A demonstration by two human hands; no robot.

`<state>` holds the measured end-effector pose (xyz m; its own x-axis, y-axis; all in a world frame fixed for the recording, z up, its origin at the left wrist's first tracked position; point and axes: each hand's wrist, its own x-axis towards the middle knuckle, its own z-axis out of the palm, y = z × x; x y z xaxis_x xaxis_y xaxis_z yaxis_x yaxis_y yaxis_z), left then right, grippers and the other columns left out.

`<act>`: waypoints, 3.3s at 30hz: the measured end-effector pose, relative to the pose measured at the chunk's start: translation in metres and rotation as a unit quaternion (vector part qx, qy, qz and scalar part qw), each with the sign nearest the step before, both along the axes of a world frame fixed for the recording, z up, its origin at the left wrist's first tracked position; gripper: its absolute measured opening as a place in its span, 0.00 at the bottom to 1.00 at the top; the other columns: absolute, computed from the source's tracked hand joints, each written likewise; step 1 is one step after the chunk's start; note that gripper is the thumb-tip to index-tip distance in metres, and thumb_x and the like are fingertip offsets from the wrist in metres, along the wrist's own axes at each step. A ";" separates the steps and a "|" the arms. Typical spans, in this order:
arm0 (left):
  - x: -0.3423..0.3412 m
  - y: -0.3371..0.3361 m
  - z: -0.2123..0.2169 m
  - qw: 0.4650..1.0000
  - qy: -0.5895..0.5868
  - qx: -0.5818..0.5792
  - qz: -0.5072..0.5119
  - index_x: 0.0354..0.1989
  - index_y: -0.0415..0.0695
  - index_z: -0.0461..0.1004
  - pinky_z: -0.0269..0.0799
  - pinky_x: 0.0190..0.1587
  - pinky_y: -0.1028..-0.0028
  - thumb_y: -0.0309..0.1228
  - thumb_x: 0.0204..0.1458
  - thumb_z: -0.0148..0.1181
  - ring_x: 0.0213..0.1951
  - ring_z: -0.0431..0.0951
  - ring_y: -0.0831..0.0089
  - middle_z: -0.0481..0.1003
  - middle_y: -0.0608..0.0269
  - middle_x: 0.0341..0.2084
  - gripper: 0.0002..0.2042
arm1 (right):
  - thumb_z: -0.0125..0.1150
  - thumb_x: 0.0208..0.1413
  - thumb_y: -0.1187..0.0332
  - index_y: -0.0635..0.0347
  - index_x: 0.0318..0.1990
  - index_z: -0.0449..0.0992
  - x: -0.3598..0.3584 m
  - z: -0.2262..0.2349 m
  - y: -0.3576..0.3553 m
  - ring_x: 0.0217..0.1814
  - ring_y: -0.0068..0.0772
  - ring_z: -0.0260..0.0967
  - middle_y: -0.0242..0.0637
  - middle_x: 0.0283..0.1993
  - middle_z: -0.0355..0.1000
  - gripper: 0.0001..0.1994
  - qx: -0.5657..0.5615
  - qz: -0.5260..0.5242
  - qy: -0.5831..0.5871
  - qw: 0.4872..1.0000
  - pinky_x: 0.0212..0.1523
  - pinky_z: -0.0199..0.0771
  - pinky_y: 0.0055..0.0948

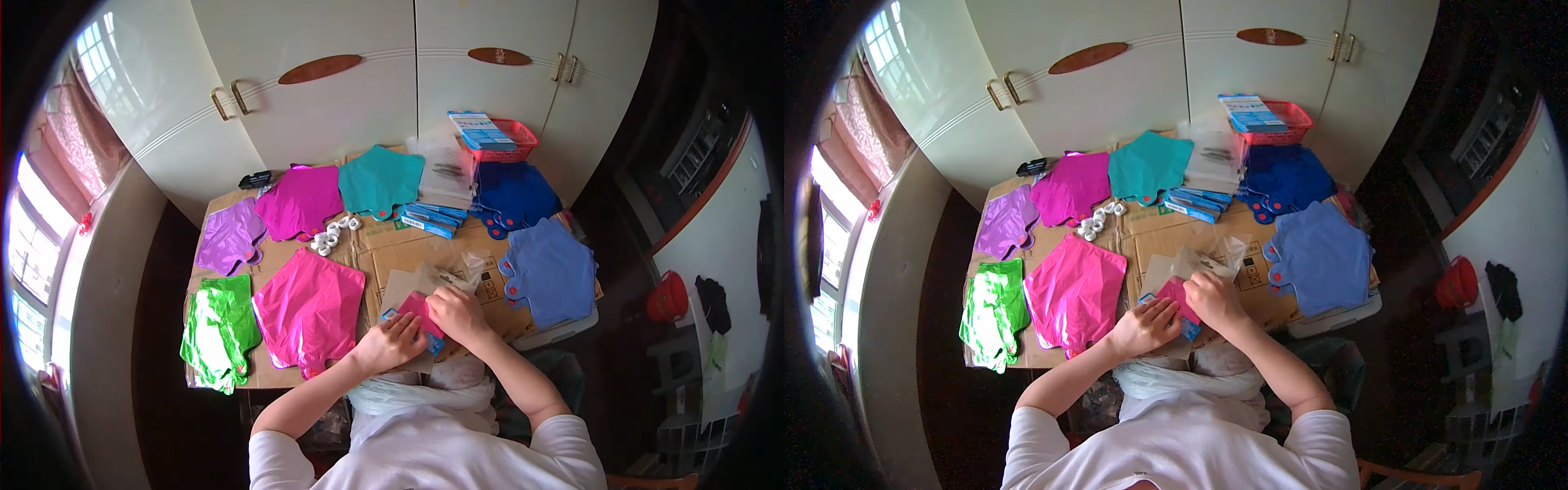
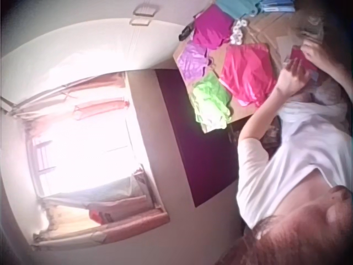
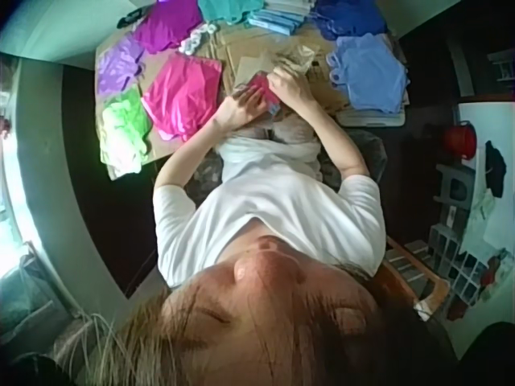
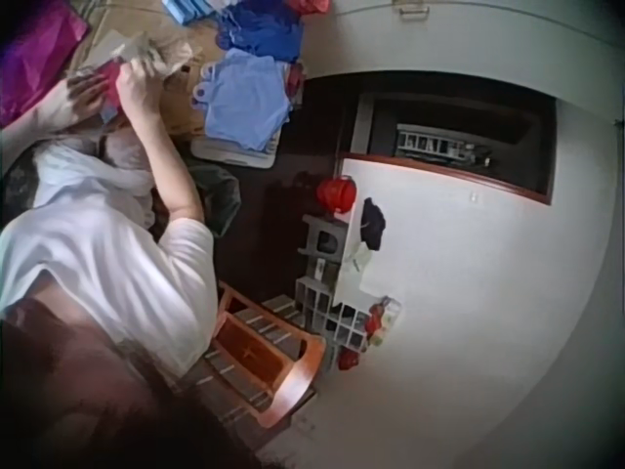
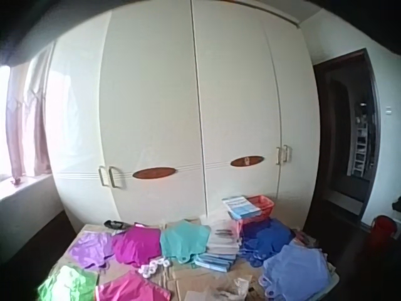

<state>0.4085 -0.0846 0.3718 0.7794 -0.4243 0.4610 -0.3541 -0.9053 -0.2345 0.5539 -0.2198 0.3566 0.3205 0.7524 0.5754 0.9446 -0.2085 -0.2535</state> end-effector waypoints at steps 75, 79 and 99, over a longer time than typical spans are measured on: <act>-0.010 -0.009 0.029 0.994 -0.093 -0.020 0.047 0.33 0.44 0.71 0.74 0.48 0.65 0.27 0.45 0.57 0.46 0.77 0.60 0.75 0.51 0.43 0.06 | 0.56 0.57 0.72 0.62 0.46 0.72 -0.058 0.004 0.000 0.44 0.18 0.66 0.30 0.43 0.72 0.10 0.429 0.034 0.707 0.561 0.48 0.64 0.22; -0.008 -0.008 0.028 0.993 -0.099 -0.036 0.053 0.33 0.45 0.72 0.74 0.48 0.65 0.27 0.45 0.57 0.47 0.77 0.59 0.75 0.51 0.43 0.07 | 0.55 0.57 0.71 0.61 0.46 0.72 -0.055 -0.006 -0.008 0.44 0.17 0.66 0.30 0.42 0.72 0.10 0.399 0.070 0.733 0.547 0.47 0.64 0.21; -0.001 -0.008 0.031 0.990 -0.132 -0.020 0.054 0.34 0.46 0.72 0.75 0.47 0.66 0.27 0.46 0.57 0.46 0.77 0.60 0.76 0.53 0.43 0.06 | 0.53 0.60 0.63 0.63 0.29 0.75 -0.021 -0.003 -0.011 0.28 0.13 0.55 0.21 0.23 0.63 0.13 0.290 -0.049 0.594 0.749 0.29 0.55 0.18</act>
<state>0.4076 -0.0931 0.4025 0.6692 -0.3224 0.6694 -0.1853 -0.9449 -0.2699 0.5329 -0.2304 0.3533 0.9029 0.4252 0.0624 -0.0310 0.2093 -0.9774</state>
